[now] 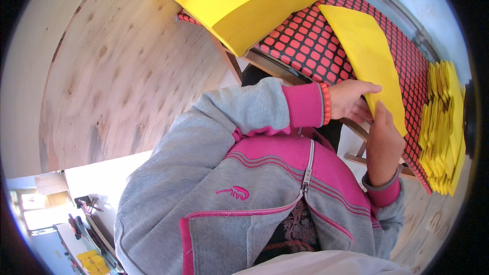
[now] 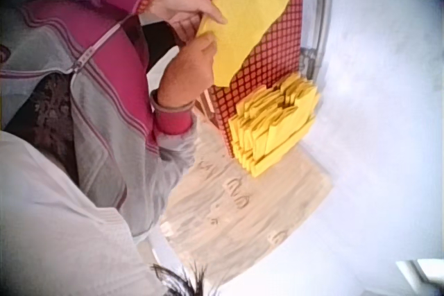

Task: The person folds yellow paper sheets by hand on a patterned table. They repeatedly fold each sheet in half, smooth the crease, and stack the folded sheets into a growing pile.

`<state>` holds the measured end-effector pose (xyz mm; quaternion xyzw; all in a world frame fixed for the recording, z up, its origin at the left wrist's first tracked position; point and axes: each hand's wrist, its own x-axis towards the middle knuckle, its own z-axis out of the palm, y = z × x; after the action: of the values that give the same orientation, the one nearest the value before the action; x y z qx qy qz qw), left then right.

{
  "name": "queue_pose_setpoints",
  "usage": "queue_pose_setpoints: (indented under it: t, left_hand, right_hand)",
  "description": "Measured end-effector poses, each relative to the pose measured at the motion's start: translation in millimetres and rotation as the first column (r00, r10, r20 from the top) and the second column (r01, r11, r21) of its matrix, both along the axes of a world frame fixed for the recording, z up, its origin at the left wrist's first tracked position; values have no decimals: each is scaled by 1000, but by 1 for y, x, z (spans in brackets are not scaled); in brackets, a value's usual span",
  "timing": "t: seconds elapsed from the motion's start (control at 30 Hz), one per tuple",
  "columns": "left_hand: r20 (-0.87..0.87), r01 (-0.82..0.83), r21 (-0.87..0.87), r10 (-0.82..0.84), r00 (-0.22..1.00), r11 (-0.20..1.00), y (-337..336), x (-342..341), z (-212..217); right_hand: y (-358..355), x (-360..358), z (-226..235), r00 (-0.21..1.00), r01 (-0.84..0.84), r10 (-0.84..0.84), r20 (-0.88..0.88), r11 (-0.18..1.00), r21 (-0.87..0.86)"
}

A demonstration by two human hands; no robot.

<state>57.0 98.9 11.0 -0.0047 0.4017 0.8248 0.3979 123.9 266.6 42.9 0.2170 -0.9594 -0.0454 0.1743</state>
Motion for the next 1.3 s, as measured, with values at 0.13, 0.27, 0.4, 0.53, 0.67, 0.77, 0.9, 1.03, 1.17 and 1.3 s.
queue_pose_setpoints:
  t: [0.13,0.27,0.4,0.53,0.67,0.77,0.9,1.03,1.17,1.3]
  left_hand:
    - [10,-165,-8,165,986,986,-1,1,-1]
    - [-1,-235,-144,237,971,961,-11,-7,-11]
    - [-67,-92,-79,87,994,993,-50,-9,-12]
    - [-104,1,-126,-14,995,992,-87,-4,3]
    - [-128,60,-193,-86,988,979,-98,-9,14]
    - [-119,126,-198,-151,981,972,-98,-17,16]
    - [-103,189,-181,-209,972,965,-96,-29,15]
    - [-137,219,-228,-254,958,949,-92,-40,15]
    - [-149,274,-266,-320,936,924,-87,-56,23]
    - [-64,330,-208,-350,935,921,-84,-63,27]
  right_hand:
    - [-29,7,5,998,-56,57,-29,997,43]
    - [-31,20,23,969,-208,226,97,965,-161]
    - [12,17,34,971,-202,236,48,908,-366]
    - [58,-14,14,988,-77,26,-152,937,-340]
    - [75,-30,-16,999,-29,33,4,929,-368]
    - [80,-32,-26,984,-175,141,-112,898,-403]
    - [86,-34,-27,984,-157,107,-141,895,-417]
    - [91,-36,-29,955,-287,232,-183,878,-383]
    - [92,-33,-36,900,-435,386,-201,824,-363]
    - [88,-34,-51,877,-449,303,-372,793,-411]
